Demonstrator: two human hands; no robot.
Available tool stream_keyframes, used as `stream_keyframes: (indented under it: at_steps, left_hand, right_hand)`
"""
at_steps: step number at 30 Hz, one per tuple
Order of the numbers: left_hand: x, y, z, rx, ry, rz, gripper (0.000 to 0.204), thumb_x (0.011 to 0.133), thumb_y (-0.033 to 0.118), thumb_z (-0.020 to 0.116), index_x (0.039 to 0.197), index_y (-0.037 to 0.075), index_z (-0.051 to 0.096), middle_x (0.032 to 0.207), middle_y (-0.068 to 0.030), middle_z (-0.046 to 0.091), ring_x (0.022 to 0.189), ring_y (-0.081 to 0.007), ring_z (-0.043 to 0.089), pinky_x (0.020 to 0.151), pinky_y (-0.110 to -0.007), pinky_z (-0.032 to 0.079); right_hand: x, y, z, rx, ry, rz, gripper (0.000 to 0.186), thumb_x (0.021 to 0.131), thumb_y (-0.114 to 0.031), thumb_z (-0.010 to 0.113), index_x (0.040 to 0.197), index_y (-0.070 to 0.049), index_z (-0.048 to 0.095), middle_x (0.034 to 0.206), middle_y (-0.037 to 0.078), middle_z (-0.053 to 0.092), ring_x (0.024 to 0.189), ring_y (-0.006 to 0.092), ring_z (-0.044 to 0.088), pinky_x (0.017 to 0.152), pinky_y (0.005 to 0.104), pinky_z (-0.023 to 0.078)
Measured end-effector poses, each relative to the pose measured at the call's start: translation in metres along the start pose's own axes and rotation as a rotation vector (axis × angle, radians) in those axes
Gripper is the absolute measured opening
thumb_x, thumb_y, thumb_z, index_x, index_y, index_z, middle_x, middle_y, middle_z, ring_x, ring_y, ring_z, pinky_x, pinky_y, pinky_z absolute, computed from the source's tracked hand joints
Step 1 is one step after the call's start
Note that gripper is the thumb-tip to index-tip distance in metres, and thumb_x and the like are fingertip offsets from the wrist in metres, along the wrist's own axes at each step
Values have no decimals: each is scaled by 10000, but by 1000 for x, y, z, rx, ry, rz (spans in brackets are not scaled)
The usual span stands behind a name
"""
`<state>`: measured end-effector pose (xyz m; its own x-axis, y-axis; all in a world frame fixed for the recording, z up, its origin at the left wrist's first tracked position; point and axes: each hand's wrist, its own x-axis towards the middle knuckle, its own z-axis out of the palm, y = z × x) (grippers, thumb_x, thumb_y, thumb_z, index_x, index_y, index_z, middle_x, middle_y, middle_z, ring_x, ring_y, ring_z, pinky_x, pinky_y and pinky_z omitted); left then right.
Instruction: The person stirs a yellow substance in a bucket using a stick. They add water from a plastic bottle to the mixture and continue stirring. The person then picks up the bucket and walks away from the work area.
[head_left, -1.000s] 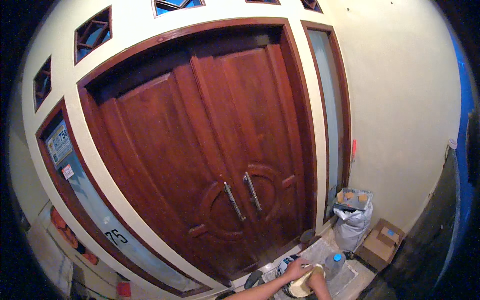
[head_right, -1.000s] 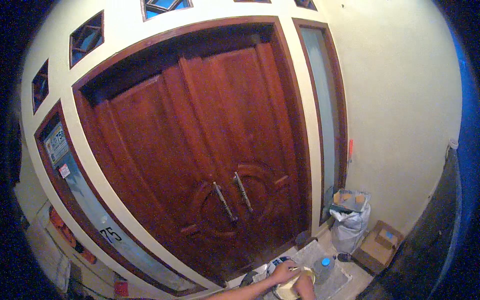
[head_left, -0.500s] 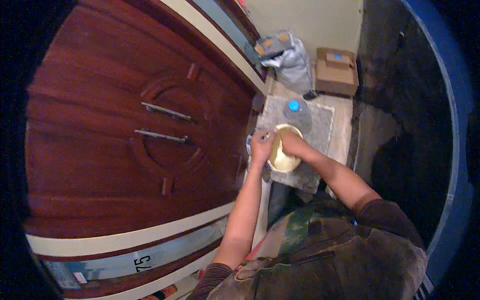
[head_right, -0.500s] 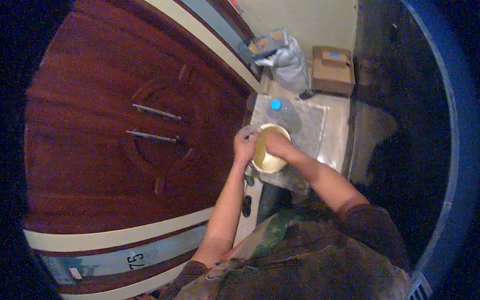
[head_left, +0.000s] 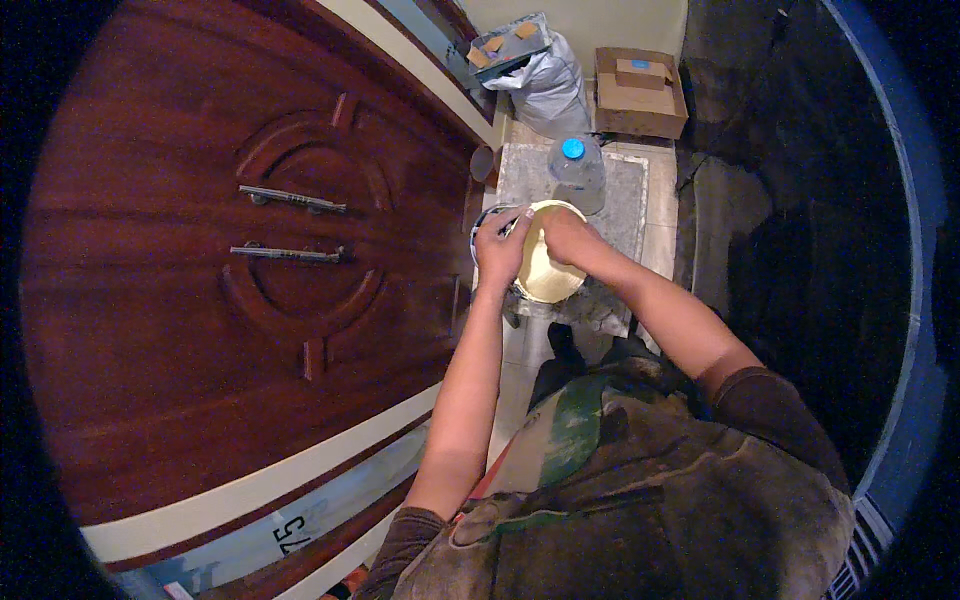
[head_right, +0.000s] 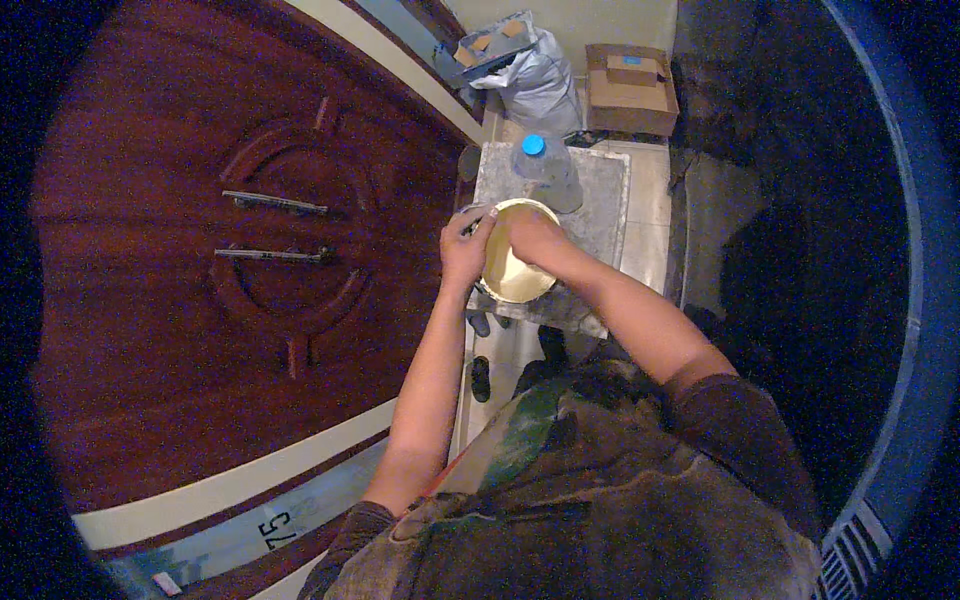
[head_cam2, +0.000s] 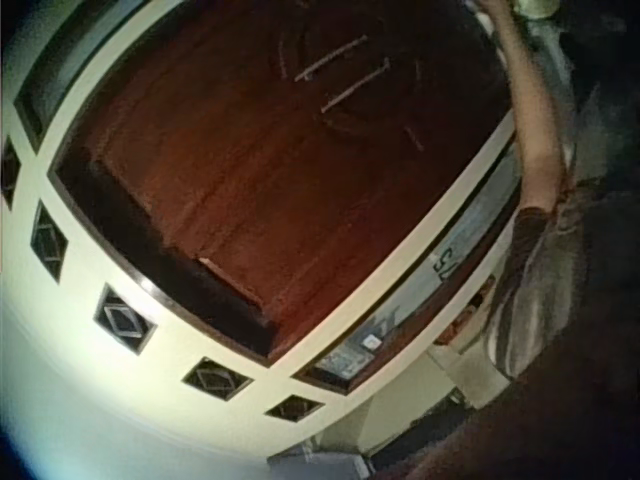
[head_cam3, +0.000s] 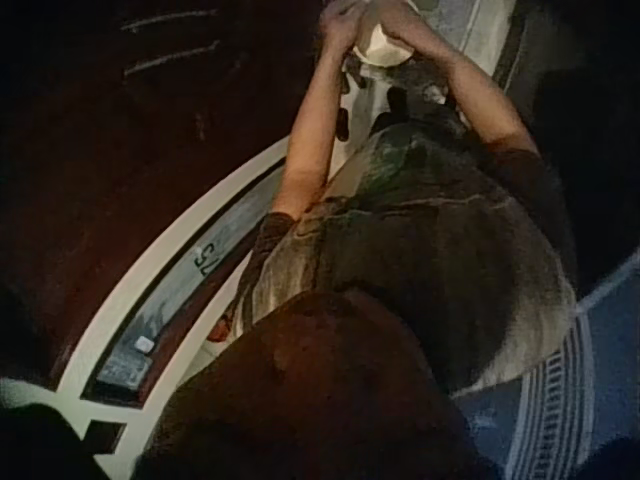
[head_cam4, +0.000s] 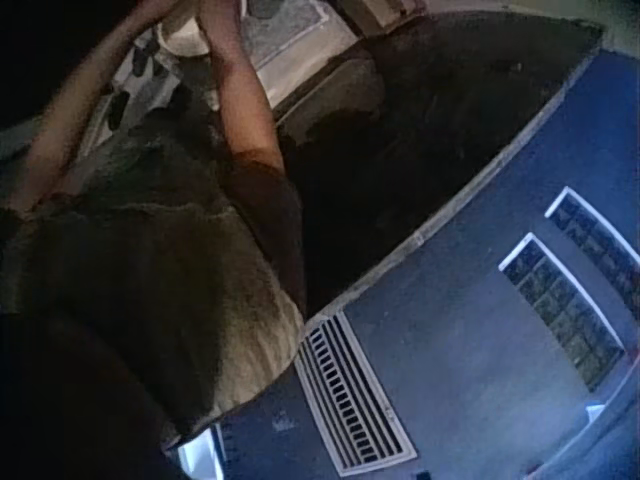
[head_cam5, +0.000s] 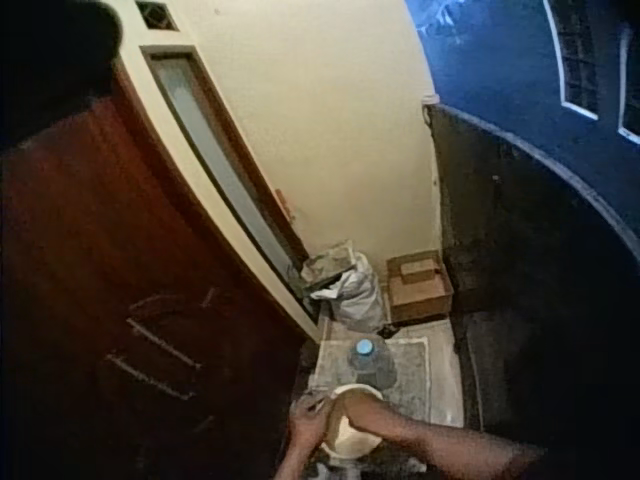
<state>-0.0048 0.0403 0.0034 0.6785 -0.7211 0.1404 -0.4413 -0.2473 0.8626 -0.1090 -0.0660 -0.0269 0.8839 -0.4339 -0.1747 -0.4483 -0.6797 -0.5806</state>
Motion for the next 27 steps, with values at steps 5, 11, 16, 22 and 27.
stream_keyframes:
  at_steps: [5, 11, 16, 22, 27]
  left_hand:
    - [7, 0, 1, 7, -43, 13, 254, 859, 244, 735, 1018, 48, 761, 1000, -161, 712, 946, -274, 664, 890, -341, 485]
    - [0, -7, -11, -29, -89, 4, 235, 865, 213, 734, 1029, 47, 759, 954, -149, 718, 899, -257, 672, 854, -335, 499]
    - [-15, -18, -31, -131, -107, 35, 227, 877, 165, 729, 1056, 28, 748, 979, -127, 710, 930, -209, 642, 865, -317, 484]
    - [-27, -28, -40, -156, -134, 149, 207, 880, 134, 722, 1055, 25, 746, 951, -119, 682, 910, -209, 626, 854, -313, 472]
    - [-34, -24, -39, -99, -161, 132, 219, 878, 136, 726, 1068, 28, 745, 951, -124, 681, 896, -205, 620, 836, -320, 472]
  right_hand:
    - [-3, 10, 16, -159, -142, -26, 158, 713, -42, 653, 844, 40, 687, 929, 252, 692, 877, 396, 688, 779, 471, 551]
    - [-19, -6, 19, -186, -235, 104, 212, 707, -53, 673, 899, 35, 679, 909, 272, 684, 889, 404, 679, 777, 470, 548]
    - [-91, -54, 37, 101, 143, 135, 167, 719, -35, 608, 855, 47, 657, 856, 285, 673, 842, 446, 669, 744, 495, 541]
    - [-128, -84, 44, 115, 133, 148, 137, 794, -64, 564, 864, 13, 652, 855, 265, 660, 789, 430, 662, 739, 506, 538]
    - [-132, -69, 103, -46, 434, 139, 86, 799, -74, 566, 836, -11, 611, 786, 211, 639, 723, 379, 667, 657, 495, 542]
